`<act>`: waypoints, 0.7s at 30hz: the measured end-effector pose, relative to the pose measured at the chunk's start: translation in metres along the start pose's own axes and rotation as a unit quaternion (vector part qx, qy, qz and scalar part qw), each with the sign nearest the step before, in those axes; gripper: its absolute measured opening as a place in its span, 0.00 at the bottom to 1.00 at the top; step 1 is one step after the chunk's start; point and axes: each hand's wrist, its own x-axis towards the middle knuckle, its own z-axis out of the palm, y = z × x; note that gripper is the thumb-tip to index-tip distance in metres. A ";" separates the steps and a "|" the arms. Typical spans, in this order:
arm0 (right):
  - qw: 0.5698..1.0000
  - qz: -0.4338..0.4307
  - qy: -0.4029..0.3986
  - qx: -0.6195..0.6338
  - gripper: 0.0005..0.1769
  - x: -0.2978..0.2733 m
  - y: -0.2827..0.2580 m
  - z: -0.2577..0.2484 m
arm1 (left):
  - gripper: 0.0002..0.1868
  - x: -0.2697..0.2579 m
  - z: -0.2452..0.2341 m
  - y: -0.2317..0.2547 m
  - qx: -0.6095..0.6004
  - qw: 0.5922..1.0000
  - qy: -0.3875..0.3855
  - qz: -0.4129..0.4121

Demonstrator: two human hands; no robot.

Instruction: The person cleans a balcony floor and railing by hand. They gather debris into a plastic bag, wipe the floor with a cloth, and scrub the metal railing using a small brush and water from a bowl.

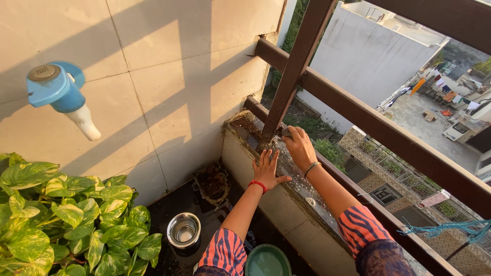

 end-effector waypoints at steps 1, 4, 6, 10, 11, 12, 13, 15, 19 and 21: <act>0.998 -0.006 -0.055 -0.042 0.07 0.003 -0.003 0.011 | 0.72 -0.004 0.003 -0.001 -0.004 1.000 0.000 0.003; 0.982 -0.047 -0.136 -0.125 0.04 0.018 -0.008 0.042 | 0.73 -0.001 0.004 -0.002 0.006 1.000 0.000 0.004; 0.984 -0.098 -0.096 -0.115 0.05 0.019 -0.009 0.050 | 0.72 -0.002 0.004 0.000 0.021 1.000 -0.009 -0.004; 0.977 -0.122 -0.120 -0.124 0.06 0.024 -0.003 0.046 | 0.69 -0.004 -0.005 0.000 0.012 1.000 -0.008 -0.007; 0.989 -0.082 -0.090 -0.086 0.08 0.025 0.004 0.042 | 0.69 -0.005 -0.004 0.002 -0.006 1.000 -0.005 0.000; 0.996 -0.042 -0.060 -0.048 0.10 0.027 0.011 0.039 | 0.68 -0.004 -0.003 0.002 -0.004 1.000 -0.007 0.001; 0.996 -0.046 -0.048 -0.054 0.08 0.028 0.015 0.037 | 0.68 -0.005 -0.001 0.003 -0.004 1.000 -0.008 0.001; 0.996 -0.050 -0.023 -0.065 0.05 0.033 0.017 0.039 | 0.67 -0.006 -0.001 0.001 -0.003 1.000 -0.010 0.000; 0.973 -0.167 -0.092 -0.129 0.04 0.040 0.012 0.043 | 0.67 -0.002 -0.005 0.001 0.002 1.000 0.013 0.005; 0.902 -0.279 -0.230 -0.236 0.06 0.026 0.005 0.044 | 0.68 -0.009 0.002 0.006 -0.004 1.000 0.018 0.006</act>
